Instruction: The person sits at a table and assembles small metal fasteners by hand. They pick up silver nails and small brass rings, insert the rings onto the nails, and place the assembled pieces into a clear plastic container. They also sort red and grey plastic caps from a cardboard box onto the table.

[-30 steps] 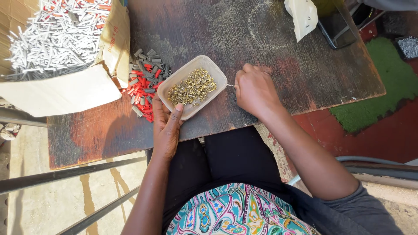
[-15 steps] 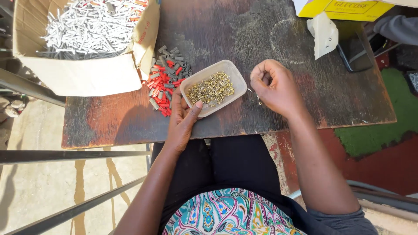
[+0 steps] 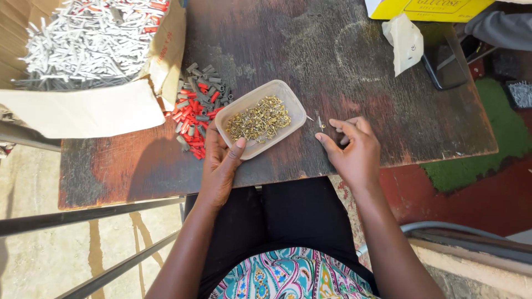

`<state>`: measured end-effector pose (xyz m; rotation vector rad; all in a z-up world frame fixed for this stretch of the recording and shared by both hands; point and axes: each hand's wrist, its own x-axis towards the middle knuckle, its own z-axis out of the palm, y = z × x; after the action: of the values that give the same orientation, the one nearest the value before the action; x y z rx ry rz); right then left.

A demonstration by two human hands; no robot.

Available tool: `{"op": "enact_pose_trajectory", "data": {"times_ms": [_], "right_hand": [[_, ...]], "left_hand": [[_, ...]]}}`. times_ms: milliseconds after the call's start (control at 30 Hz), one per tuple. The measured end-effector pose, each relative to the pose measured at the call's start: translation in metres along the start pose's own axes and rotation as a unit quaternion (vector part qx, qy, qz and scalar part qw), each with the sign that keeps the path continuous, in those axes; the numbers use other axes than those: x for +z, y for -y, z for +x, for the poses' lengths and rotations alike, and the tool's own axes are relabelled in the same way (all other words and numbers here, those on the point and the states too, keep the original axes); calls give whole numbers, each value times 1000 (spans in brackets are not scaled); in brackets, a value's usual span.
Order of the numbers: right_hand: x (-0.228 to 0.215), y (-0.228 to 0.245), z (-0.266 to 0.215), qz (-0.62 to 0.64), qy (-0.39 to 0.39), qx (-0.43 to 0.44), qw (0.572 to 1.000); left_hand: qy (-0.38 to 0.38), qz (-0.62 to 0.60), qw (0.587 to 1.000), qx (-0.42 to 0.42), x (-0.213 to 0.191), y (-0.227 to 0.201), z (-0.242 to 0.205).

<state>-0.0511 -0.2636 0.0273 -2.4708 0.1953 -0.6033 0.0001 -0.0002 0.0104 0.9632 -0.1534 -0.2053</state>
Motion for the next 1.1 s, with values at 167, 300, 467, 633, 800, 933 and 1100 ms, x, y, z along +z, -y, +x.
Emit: {"op": "enact_pose_trajectory", "data": {"times_ms": [167, 300, 467, 633, 800, 933, 1100], "right_hand": [[16, -9, 10, 13, -43, -2, 999], [30, -22, 29, -61, 5, -5, 998], [39, -21, 37, -110, 43, -16, 993], [25, -13, 45, -63, 96, 8, 993], [6, 37, 60, 146, 52, -15, 988], [7, 60, 61, 224, 74, -128, 963], [-1, 49, 22, 242, -6, -75, 967]], "left_hand": [[-8, 7, 1000, -9, 1, 2, -1], [-20, 13, 1000, -1, 0, 2, -3], [-14, 9, 1000, 0, -1, 5, -3], [-10, 19, 1000, 7, 2, 0, -5], [-6, 23, 1000, 14, 0, 3, -3], [-2, 30, 999, 16, -4, 7, 0], [-22, 24, 999, 25, -5, 9, -7]]}}
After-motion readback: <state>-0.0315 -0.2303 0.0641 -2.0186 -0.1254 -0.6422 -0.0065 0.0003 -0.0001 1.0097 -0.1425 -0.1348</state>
